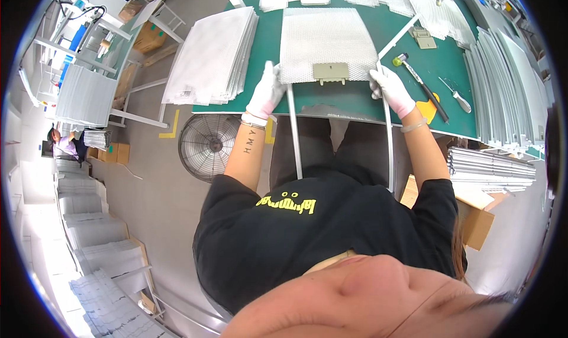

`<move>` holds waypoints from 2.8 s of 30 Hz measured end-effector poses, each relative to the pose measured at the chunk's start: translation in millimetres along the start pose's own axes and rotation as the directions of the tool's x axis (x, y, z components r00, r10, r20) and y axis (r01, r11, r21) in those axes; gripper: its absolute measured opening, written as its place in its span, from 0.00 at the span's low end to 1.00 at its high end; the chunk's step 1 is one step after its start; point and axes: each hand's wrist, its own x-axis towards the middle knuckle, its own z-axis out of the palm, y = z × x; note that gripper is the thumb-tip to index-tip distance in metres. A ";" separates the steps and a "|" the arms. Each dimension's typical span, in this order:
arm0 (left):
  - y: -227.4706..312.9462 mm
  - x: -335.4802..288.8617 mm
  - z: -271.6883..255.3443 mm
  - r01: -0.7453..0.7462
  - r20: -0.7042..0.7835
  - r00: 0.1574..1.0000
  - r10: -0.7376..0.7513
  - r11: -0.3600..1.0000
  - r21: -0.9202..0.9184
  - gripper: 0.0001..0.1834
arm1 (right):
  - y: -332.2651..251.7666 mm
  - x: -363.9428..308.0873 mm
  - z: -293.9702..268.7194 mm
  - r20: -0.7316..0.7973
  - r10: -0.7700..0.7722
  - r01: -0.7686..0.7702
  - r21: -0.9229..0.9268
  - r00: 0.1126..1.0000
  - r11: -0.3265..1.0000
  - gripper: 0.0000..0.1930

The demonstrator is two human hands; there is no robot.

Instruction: The person assembles air filters by placing a mesh sheet onto a metal frame, securing it with a small plastic clip, and using a hammer to tap the clip into place. The person repeats this process for multiple units, handling the mesh, frames, and clips with gloved hands.

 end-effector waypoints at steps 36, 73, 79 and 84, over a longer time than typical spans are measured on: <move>173.9 -66.8 49.0 -0.472 -0.471 0.779 0.414 0.881 -0.007 0.14 | -146.6 -76.0 62.6 0.160 -0.750 0.764 -0.215 0.642 0.608 0.12; 172.2 65.8 81.3 -0.447 -0.268 0.846 0.461 0.887 0.114 0.09 | -140.7 -34.2 37.9 -0.496 -0.768 0.816 -0.181 0.406 0.549 0.08; 161.5 66.8 75.4 -0.487 -0.240 0.809 0.536 0.841 0.235 0.06 | -128.9 -28.0 14.6 -0.387 -0.780 0.750 -0.267 0.492 0.606 0.08; 152.7 64.4 78.5 -0.512 -0.260 0.796 0.547 0.837 0.193 0.06 | -123.4 -27.8 15.5 -0.371 -0.751 0.739 -0.208 0.546 0.640 0.06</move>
